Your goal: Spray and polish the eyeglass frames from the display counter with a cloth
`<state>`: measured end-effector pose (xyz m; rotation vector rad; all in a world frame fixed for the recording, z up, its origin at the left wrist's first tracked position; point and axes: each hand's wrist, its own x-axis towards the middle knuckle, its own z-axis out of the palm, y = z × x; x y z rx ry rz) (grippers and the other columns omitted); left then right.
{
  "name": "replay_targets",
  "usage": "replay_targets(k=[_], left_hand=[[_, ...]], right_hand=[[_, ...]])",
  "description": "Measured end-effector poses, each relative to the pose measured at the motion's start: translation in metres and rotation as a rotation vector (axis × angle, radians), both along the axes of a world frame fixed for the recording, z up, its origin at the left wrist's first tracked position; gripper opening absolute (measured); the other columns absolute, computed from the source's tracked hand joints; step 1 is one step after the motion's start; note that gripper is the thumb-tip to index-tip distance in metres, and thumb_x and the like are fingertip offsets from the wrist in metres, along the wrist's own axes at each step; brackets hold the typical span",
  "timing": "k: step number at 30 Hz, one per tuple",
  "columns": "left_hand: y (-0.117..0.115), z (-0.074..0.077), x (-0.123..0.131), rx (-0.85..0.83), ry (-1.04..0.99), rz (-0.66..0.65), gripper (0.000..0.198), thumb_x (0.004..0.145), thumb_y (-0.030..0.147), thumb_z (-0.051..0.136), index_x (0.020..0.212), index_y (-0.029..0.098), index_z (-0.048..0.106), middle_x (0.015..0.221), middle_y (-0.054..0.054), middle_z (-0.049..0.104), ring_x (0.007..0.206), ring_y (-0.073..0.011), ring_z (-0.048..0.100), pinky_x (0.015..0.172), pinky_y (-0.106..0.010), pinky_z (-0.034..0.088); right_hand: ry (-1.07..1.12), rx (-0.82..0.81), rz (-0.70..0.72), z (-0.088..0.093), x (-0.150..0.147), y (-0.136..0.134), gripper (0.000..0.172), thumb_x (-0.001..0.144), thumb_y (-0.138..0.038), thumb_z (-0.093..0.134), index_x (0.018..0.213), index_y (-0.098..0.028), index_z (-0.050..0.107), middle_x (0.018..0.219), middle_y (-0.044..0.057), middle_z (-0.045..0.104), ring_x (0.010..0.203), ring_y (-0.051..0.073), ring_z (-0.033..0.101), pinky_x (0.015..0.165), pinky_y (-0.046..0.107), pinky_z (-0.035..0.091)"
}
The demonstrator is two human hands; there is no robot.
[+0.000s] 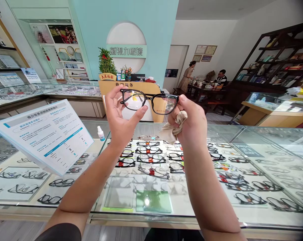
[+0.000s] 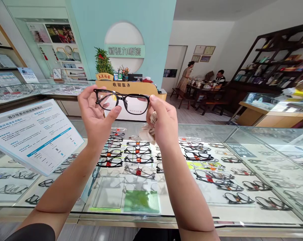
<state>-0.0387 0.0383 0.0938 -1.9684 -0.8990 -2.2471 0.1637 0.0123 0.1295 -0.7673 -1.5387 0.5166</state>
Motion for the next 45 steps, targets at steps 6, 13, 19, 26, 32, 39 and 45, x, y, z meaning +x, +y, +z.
replay_targets(k=[6,13,19,26,32,39,45], left_hand=[[0.003,-0.001,-0.002,0.014,-0.022,-0.021,0.095,0.089,0.079,0.081,0.164,0.041,0.037,0.159,-0.014,0.059,0.151,-0.0349,0.063,0.121,-0.055,0.057],[0.004,0.002,-0.003,-0.002,-0.030,-0.063,0.099,0.086,0.083,0.081,0.166,0.045,0.036,0.150,-0.013,0.067,0.141,-0.0361,0.072,0.118,-0.058,0.062],[0.008,0.003,-0.006,0.011,-0.049,-0.121,0.102,0.083,0.084,0.082,0.165,0.040,0.040,0.147,-0.013,0.070,0.143,-0.0368,0.071,0.121,-0.056,0.060],[0.002,0.010,-0.019,-0.058,0.111,-0.496,0.089,0.086,0.063,0.094,0.160,0.040,0.052,0.135,-0.007,0.075,0.123,-0.0311,0.080,0.106,-0.045,0.065],[-0.011,0.015,-0.015,-0.110,0.197,-0.592,0.084,0.085,0.053,0.096,0.157,0.038,0.058,0.129,-0.007,0.077,0.107,-0.0244,0.080,0.093,-0.039,0.066],[-0.015,0.018,-0.011,-0.107,0.216,-0.574,0.083,0.083,0.054,0.097,0.156,0.036,0.060,0.126,-0.006,0.078,0.102,-0.0224,0.079,0.089,-0.035,0.065],[-0.017,0.018,-0.010,-0.129,0.195,-0.571,0.082,0.082,0.052,0.098,0.154,0.036,0.062,0.126,-0.006,0.076,0.101,-0.0218,0.078,0.090,-0.035,0.066]], right_hand=[[0.098,-0.053,0.044,0.001,0.000,-0.002,0.050,0.107,-0.063,0.053,0.072,-0.029,0.042,0.061,-0.004,0.030,0.052,0.014,0.030,0.050,0.033,0.030],[0.258,-0.179,0.141,0.005,0.002,0.003,0.021,0.093,-0.046,0.072,0.085,-0.028,0.064,0.063,-0.006,0.032,0.054,0.013,0.027,0.050,0.031,0.024],[0.235,-0.255,0.148,0.007,0.004,0.003,0.014,0.088,-0.039,0.074,0.087,-0.025,0.072,0.060,-0.007,0.036,0.053,0.012,0.029,0.051,0.031,0.022],[0.008,-0.245,0.186,0.013,0.015,-0.005,0.028,0.092,-0.047,0.077,0.098,-0.022,0.086,0.065,-0.004,0.045,0.059,0.011,0.035,0.056,0.031,0.023],[-0.211,-0.277,0.382,0.008,0.015,-0.003,0.043,0.086,-0.062,0.087,0.096,-0.020,0.089,0.063,-0.004,0.049,0.062,0.011,0.036,0.056,0.030,0.024],[-0.247,-0.265,0.405,0.008,0.015,-0.003,0.042,0.087,-0.058,0.086,0.097,-0.018,0.090,0.068,-0.002,0.058,0.064,0.011,0.039,0.059,0.030,0.028],[-0.256,-0.205,0.476,0.012,0.013,-0.005,0.040,0.088,-0.058,0.086,0.085,-0.018,0.086,0.074,0.000,0.064,0.071,0.013,0.045,0.065,0.031,0.036]])
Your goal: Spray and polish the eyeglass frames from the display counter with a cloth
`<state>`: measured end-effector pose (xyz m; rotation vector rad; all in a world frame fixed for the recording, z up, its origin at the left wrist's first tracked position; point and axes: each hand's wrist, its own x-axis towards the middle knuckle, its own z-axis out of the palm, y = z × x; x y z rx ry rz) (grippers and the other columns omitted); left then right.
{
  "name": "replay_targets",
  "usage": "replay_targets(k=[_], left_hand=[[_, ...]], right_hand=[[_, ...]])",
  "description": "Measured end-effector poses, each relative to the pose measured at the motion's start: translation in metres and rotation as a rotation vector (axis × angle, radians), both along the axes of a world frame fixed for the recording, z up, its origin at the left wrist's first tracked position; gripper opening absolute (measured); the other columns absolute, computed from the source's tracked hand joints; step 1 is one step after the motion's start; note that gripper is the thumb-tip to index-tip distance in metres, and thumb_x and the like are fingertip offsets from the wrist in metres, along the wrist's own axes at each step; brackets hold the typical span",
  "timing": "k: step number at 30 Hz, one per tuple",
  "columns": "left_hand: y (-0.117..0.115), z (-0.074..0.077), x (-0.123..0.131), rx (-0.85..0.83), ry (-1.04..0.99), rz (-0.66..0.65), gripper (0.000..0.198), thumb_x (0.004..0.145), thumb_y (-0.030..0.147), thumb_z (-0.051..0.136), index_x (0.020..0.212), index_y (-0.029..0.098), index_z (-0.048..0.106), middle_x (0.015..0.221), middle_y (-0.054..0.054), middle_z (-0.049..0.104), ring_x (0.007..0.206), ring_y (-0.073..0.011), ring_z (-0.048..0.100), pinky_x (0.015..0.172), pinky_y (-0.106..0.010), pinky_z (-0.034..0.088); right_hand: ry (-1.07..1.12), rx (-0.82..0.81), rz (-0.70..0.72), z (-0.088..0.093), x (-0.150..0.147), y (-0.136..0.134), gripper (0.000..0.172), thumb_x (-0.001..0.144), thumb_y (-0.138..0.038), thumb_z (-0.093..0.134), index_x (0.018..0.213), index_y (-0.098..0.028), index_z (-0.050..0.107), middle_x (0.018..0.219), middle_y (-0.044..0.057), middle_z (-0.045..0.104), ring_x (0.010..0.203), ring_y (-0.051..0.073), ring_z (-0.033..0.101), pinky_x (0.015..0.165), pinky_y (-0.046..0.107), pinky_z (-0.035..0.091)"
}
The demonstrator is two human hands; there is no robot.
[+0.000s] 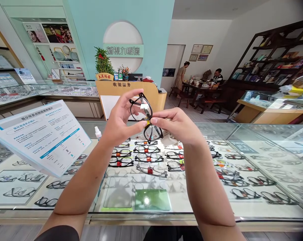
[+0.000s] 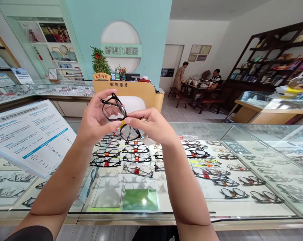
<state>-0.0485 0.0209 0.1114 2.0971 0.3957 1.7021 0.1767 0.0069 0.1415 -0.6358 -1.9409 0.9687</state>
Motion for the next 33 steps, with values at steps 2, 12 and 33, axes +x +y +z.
replay_targets(k=[2,12,33], left_hand=[[0.000,0.000,0.000,-0.012,-0.005,0.002,0.082,0.082,0.051,0.098,0.154,0.036,0.062,0.125,-0.006,0.076,0.100,-0.0215,0.078,0.090,-0.035,0.066],[0.003,0.002,-0.008,-0.183,-0.033,-0.124,0.088,0.077,0.049,0.101,0.155,0.037,0.062,0.131,-0.009,0.078,0.110,-0.0288,0.080,0.098,-0.045,0.067],[-0.011,0.005,0.011,-0.449,-0.126,0.319,0.049,0.082,0.068,0.091,0.083,0.020,0.082,0.068,0.000,0.060,0.065,-0.0134,0.045,0.057,-0.028,0.035]], right_hand=[[-0.003,-0.001,0.018,0.000,0.000,0.000,0.039,0.090,-0.056,0.085,0.082,-0.019,0.084,0.074,0.000,0.063,0.071,0.013,0.045,0.065,0.030,0.036],[0.054,-0.187,-0.023,-0.013,0.000,0.009,0.050,0.091,-0.069,0.082,0.080,-0.021,0.077,0.059,-0.008,0.030,0.057,0.010,0.021,0.053,0.031,0.012],[0.174,0.247,-0.444,-0.020,-0.031,-0.001,0.031,0.097,-0.053,0.082,0.093,-0.023,0.083,0.064,-0.004,0.045,0.064,0.014,0.037,0.065,0.034,0.029]])
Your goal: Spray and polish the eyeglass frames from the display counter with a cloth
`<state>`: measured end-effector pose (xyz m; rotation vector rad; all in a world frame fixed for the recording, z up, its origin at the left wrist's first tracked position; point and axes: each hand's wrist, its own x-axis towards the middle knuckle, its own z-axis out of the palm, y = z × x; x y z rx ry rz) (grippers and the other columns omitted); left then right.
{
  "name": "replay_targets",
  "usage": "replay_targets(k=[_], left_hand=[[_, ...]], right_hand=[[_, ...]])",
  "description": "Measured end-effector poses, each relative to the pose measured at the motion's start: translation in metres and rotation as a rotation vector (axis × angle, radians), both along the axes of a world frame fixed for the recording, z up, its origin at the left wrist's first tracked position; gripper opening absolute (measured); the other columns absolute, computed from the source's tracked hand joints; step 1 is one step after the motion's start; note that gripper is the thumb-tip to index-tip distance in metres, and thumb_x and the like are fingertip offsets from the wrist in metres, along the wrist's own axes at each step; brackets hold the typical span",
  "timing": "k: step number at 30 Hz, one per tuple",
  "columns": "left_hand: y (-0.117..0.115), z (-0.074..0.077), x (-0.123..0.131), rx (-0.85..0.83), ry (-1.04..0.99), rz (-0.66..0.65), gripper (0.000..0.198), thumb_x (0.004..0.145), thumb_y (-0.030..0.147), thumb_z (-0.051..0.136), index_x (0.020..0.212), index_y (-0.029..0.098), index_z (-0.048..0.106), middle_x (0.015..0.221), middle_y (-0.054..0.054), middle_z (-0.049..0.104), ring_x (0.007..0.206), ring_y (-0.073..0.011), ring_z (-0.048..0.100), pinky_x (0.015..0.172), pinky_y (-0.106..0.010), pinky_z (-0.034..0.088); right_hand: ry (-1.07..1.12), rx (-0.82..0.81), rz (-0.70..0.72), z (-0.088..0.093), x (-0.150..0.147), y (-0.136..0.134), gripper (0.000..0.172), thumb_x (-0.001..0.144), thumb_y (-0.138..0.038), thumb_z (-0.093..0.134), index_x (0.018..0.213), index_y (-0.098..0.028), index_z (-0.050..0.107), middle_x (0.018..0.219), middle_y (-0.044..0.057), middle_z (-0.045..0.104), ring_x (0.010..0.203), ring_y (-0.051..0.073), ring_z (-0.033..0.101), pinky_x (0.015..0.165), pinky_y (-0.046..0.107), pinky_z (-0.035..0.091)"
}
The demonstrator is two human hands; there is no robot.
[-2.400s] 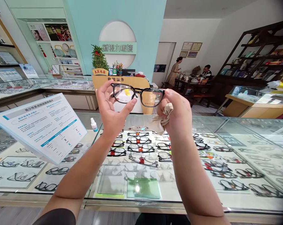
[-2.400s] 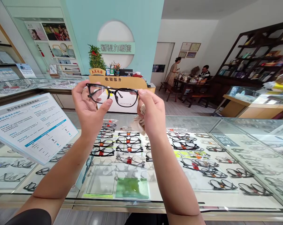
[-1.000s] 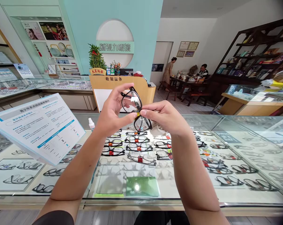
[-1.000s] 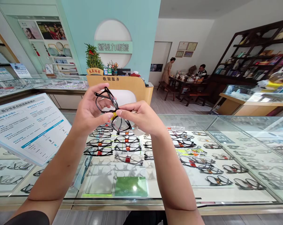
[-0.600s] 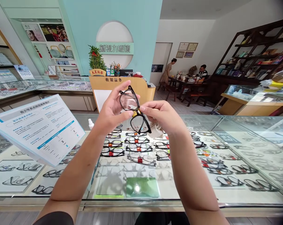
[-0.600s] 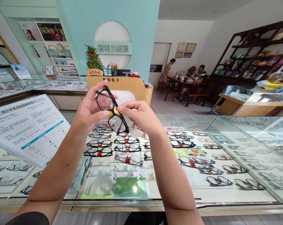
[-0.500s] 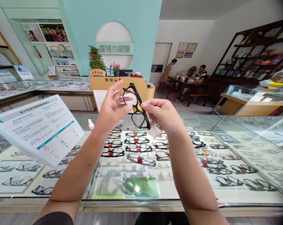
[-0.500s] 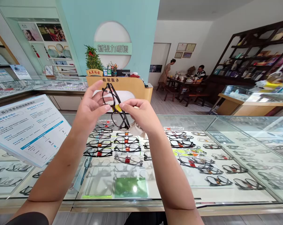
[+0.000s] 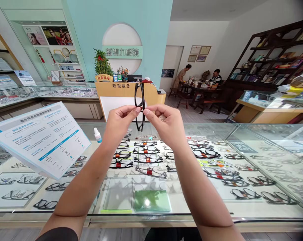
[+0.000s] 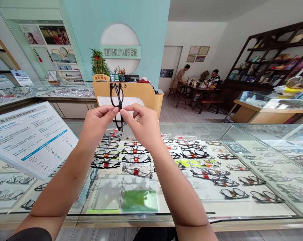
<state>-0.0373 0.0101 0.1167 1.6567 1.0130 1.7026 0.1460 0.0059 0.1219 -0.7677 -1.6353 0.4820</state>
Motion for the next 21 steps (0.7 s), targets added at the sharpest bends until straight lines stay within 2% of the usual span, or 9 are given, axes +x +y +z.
replay_targets(k=[5,9,12,15,18,21], left_hand=[[0.003,0.000,-0.007,0.016,0.048,-0.061,0.049,0.079,0.066,0.095,0.076,0.020,0.082,0.065,0.000,0.055,0.066,-0.0122,0.040,0.059,-0.029,0.032],[0.004,-0.002,-0.009,0.023,0.077,-0.073,0.044,0.079,0.062,0.096,0.077,0.020,0.084,0.067,0.000,0.055,0.067,-0.0126,0.039,0.059,-0.029,0.030],[0.004,0.000,-0.009,0.022,0.095,-0.074,0.046,0.080,0.065,0.095,0.076,0.020,0.084,0.064,0.000,0.049,0.064,-0.0122,0.034,0.058,-0.030,0.026],[0.004,0.002,-0.010,0.001,0.107,-0.049,0.048,0.079,0.069,0.093,0.077,0.022,0.084,0.061,0.001,0.043,0.062,-0.0127,0.030,0.056,-0.031,0.022],[0.007,0.000,-0.010,-0.009,0.149,0.001,0.045,0.078,0.067,0.093,0.080,0.024,0.084,0.060,0.002,0.036,0.061,-0.0134,0.028,0.058,-0.032,0.021],[0.013,-0.006,-0.008,0.001,0.264,0.100,0.037,0.083,0.061,0.088,0.082,0.024,0.086,0.061,0.004,0.029,0.060,-0.0135,0.026,0.061,-0.032,0.022]], right_hand=[[-0.037,-0.064,0.099,0.006,0.010,0.002,0.046,0.090,-0.067,0.087,0.085,-0.022,0.078,0.068,-0.003,0.050,0.066,0.013,0.038,0.064,0.033,0.028],[-0.062,-0.093,0.139,0.006,0.010,0.004,0.050,0.089,-0.070,0.087,0.083,-0.022,0.074,0.069,-0.003,0.053,0.066,0.013,0.040,0.063,0.032,0.028],[-0.068,-0.090,0.136,0.006,0.009,0.003,0.049,0.089,-0.068,0.087,0.081,-0.022,0.072,0.068,-0.003,0.052,0.067,0.013,0.041,0.063,0.032,0.028],[-0.031,-0.076,0.099,0.010,0.011,-0.002,0.053,0.091,-0.066,0.086,0.070,-0.022,0.066,0.063,-0.003,0.047,0.064,0.013,0.036,0.061,0.032,0.027],[0.095,-0.087,0.074,0.012,0.020,-0.002,0.067,0.096,-0.071,0.078,0.057,-0.022,0.054,0.058,-0.003,0.039,0.059,0.011,0.031,0.059,0.033,0.025],[0.203,-0.200,0.085,0.001,0.037,0.006,0.075,0.097,-0.076,0.073,0.051,-0.024,0.047,0.051,-0.004,0.032,0.051,0.010,0.026,0.053,0.032,0.019]])
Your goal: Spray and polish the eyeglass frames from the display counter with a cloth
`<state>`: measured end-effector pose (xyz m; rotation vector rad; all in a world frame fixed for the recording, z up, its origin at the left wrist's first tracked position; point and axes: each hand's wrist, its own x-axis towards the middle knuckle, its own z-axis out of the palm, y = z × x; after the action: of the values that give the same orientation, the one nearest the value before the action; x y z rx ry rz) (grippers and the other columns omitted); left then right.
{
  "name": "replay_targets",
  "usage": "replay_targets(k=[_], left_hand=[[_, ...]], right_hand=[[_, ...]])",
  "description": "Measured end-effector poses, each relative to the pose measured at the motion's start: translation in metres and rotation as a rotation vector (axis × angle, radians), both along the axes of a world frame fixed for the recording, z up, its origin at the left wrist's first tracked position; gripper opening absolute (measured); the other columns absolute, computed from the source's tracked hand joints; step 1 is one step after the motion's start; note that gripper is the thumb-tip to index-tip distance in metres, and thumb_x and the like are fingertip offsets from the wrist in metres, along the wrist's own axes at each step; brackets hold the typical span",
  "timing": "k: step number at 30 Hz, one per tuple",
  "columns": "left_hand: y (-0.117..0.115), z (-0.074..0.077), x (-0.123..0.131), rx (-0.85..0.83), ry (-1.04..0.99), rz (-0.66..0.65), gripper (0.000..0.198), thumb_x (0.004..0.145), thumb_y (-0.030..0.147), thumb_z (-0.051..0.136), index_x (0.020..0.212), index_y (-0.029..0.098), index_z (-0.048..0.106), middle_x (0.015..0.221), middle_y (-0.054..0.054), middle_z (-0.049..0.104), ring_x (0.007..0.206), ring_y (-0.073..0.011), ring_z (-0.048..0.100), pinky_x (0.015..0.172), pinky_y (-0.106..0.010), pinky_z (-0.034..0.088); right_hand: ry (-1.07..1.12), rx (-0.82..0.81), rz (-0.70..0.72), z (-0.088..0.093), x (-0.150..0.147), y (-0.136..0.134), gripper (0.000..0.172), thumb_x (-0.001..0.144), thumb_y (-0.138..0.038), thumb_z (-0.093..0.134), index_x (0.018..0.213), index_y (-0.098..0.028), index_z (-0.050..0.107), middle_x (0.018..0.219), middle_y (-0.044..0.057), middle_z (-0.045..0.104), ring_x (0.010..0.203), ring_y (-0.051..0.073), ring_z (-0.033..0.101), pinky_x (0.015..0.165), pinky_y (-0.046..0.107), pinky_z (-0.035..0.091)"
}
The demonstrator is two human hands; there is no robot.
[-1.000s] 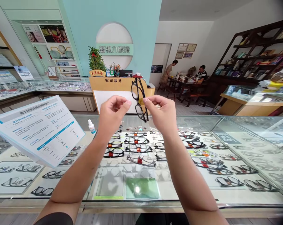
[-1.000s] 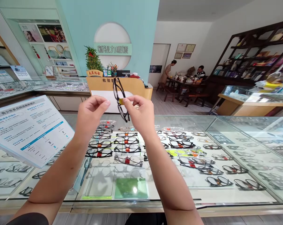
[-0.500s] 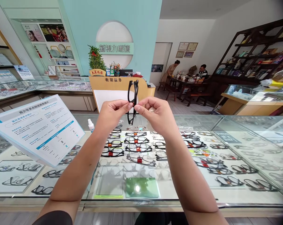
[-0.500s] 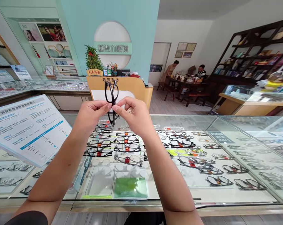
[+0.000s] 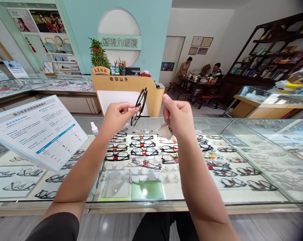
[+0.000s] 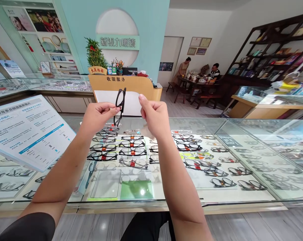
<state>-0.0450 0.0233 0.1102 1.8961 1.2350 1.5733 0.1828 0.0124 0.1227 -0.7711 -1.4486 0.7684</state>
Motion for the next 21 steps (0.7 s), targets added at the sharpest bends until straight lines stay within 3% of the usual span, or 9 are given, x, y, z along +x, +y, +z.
replay_targets(k=[4,9,13,16,21], left_hand=[[0.009,-0.012,0.005,-0.058,0.237,0.096,0.032,0.092,0.053,0.077,0.096,0.023,0.089,0.060,0.004,0.034,0.059,-0.0146,0.033,0.063,-0.033,0.024],[0.023,-0.028,0.011,-0.205,0.587,0.111,0.031,0.095,0.045,0.069,0.100,0.022,0.089,0.063,0.000,0.054,0.063,-0.0175,0.049,0.064,-0.035,0.027],[0.060,-0.039,0.022,-0.280,0.828,0.142,0.034,0.096,0.045,0.067,0.109,0.022,0.090,0.091,-0.007,0.081,0.082,-0.0229,0.067,0.066,-0.034,0.036],[0.103,-0.047,0.034,-0.387,1.046,0.155,0.036,0.095,0.046,0.069,0.116,0.025,0.089,0.114,-0.007,0.087,0.100,-0.0251,0.074,0.073,-0.032,0.046],[0.161,-0.069,0.055,-0.486,1.141,0.124,0.037,0.081,0.051,0.084,0.109,0.028,0.091,0.114,-0.006,0.089,0.105,-0.0261,0.078,0.082,-0.030,0.056]], right_hand=[[0.165,-0.216,0.119,-0.040,0.033,0.014,0.078,0.087,-0.078,0.082,0.047,-0.025,0.039,0.045,-0.008,0.022,0.043,0.007,0.018,0.047,0.031,0.009],[0.377,-0.278,0.212,-0.084,0.067,0.019,0.085,0.083,-0.075,0.084,0.043,-0.025,0.029,0.042,-0.010,0.013,0.039,0.006,0.014,0.047,0.030,0.010],[0.427,-0.249,0.223,-0.094,0.074,0.022,0.087,0.084,-0.074,0.082,0.042,-0.025,0.025,0.043,-0.010,0.010,0.041,0.006,0.014,0.049,0.030,0.010],[0.443,-0.252,0.253,-0.097,0.075,0.025,0.086,0.083,-0.074,0.082,0.042,-0.025,0.025,0.042,-0.009,0.011,0.042,0.007,0.014,0.050,0.031,0.010],[0.417,-0.274,0.281,-0.105,0.076,0.032,0.085,0.085,-0.077,0.078,0.043,-0.026,0.026,0.042,-0.009,0.012,0.041,0.007,0.014,0.048,0.031,0.010]])
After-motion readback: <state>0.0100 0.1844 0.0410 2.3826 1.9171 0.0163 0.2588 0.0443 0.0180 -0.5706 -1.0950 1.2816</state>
